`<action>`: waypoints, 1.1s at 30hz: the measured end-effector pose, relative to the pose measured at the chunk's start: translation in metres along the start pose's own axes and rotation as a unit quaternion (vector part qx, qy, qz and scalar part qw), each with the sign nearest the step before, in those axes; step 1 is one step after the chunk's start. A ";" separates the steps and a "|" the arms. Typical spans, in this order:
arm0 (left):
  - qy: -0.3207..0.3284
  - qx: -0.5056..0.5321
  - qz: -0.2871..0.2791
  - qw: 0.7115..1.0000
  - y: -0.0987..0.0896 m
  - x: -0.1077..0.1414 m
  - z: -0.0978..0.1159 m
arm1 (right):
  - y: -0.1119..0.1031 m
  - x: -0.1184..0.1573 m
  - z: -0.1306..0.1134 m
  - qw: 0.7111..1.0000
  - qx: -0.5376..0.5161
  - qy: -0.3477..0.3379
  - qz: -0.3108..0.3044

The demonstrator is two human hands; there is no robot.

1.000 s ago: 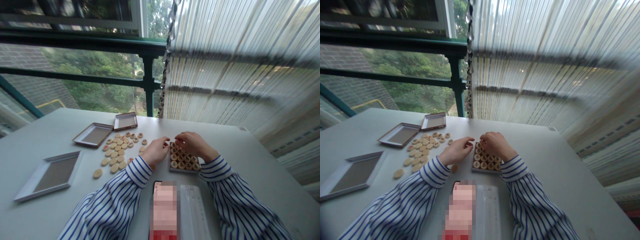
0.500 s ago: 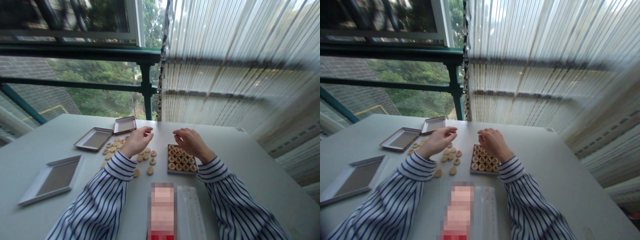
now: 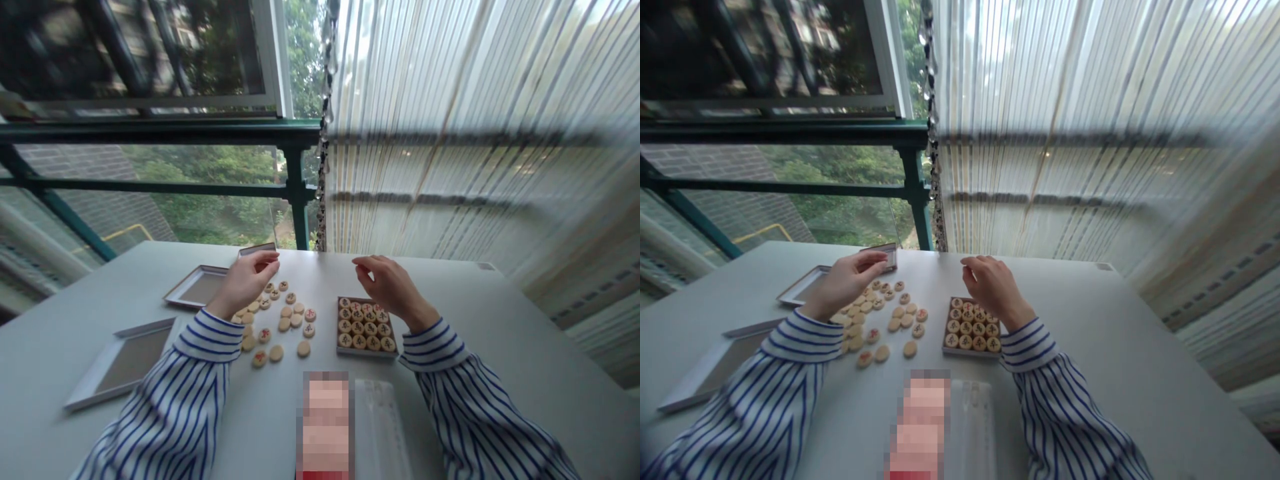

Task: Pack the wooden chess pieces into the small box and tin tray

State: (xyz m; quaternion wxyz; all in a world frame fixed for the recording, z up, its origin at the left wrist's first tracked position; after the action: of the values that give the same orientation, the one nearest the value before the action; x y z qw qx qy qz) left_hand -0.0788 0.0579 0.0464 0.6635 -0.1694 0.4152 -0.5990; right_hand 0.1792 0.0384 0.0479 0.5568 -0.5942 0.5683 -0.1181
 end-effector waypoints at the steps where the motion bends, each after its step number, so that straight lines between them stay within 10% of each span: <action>1: -0.002 -0.003 0.001 1.000 -0.002 0.001 -0.001 | -0.001 0.000 0.000 1.000 -0.005 0.002 0.008; 19: 0.007 -0.129 -0.023 0.991 -0.026 -0.005 -0.042 | 0.006 -0.001 -0.009 0.999 -0.033 -0.011 0.012; 33: 0.021 -0.266 -0.179 0.947 0.015 0.003 -0.054 | 0.039 -0.021 -0.051 0.995 -0.060 -0.048 -0.062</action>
State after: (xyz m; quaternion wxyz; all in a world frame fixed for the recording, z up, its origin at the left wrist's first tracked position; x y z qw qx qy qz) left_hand -0.1098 0.0733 0.0024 0.4670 -0.3988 0.5360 -0.5793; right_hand 0.1114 0.0390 0.0453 0.5383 -0.6656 0.5092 -0.0888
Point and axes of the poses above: each hand's wrist, its own x-axis away from the middle knuckle, its own y-axis out of the palm, z = x × y, the point moved 4 cm from there along -x, towards the middle knuckle, and after that the axes turned 12 degrees about -x, right-handed, at the moved point
